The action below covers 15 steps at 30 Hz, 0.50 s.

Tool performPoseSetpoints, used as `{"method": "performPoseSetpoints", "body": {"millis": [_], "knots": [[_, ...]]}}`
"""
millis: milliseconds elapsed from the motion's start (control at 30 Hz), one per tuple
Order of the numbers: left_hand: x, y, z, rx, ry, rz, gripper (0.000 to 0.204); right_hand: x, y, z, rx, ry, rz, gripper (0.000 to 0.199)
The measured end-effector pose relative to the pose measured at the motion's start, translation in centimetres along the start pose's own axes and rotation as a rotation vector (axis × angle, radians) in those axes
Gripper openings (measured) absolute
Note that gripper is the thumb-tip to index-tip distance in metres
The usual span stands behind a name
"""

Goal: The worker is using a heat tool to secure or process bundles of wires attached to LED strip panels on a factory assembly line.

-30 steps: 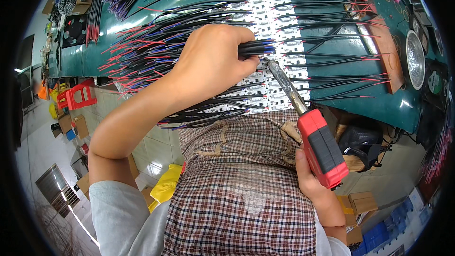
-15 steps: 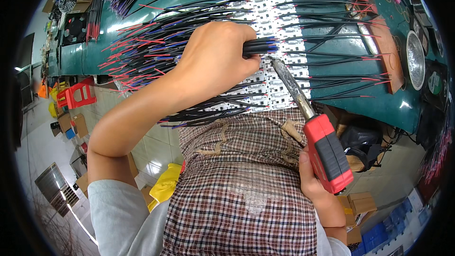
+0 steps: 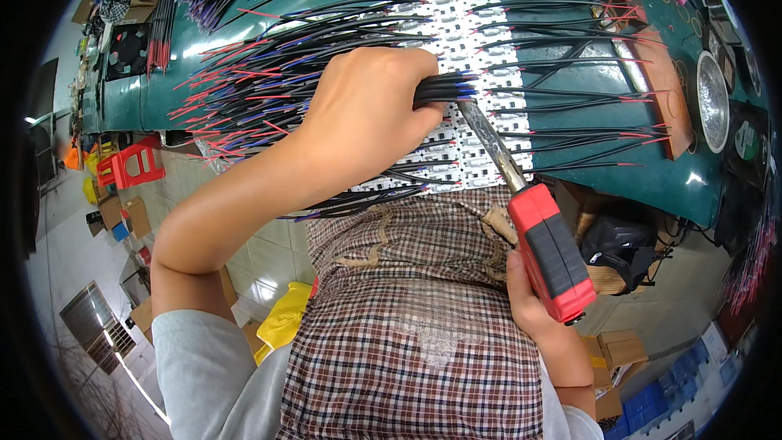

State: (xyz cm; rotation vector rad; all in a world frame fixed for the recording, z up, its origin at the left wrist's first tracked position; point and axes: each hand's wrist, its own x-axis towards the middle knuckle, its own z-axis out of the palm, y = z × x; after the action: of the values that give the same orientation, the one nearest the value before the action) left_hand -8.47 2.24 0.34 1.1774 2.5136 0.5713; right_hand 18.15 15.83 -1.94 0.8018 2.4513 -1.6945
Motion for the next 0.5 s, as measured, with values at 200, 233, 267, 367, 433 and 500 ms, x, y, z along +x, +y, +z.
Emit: {"method": "performPoseSetpoints", "body": {"millis": [200, 233, 267, 367, 433, 500], "knots": [[0.3, 0.1, 0.0, -0.013, 0.013, 0.024, 0.015, 0.7, -0.3, 0.5, -0.054, 0.078, -0.082, 0.018], [0.3, 0.1, 0.0, -0.018, 0.009, 0.014, 0.015, 0.8, -0.4, 0.6, -0.054, 0.077, -0.082, 0.018], [0.3, 0.2, 0.1, -0.023, 0.006, 0.005, 0.015, 0.8, -0.4, 0.6, -0.065, 0.076, -0.094, 0.018], [0.3, 0.0, 0.3, -0.031, 0.025, 0.004, 0.017, 0.5, 0.2, 0.5, -0.082, 0.072, -0.103, 0.017], [0.2, 0.1, 0.2, -0.037, 0.023, -0.002, 0.017, 0.0, 0.5, 0.1, -0.089, 0.067, -0.100, 0.017], [0.3, 0.1, 0.2, -0.044, 0.018, -0.007, 0.017, -0.6, 0.6, -0.2, -0.068, 0.059, -0.052, 0.018]]}}
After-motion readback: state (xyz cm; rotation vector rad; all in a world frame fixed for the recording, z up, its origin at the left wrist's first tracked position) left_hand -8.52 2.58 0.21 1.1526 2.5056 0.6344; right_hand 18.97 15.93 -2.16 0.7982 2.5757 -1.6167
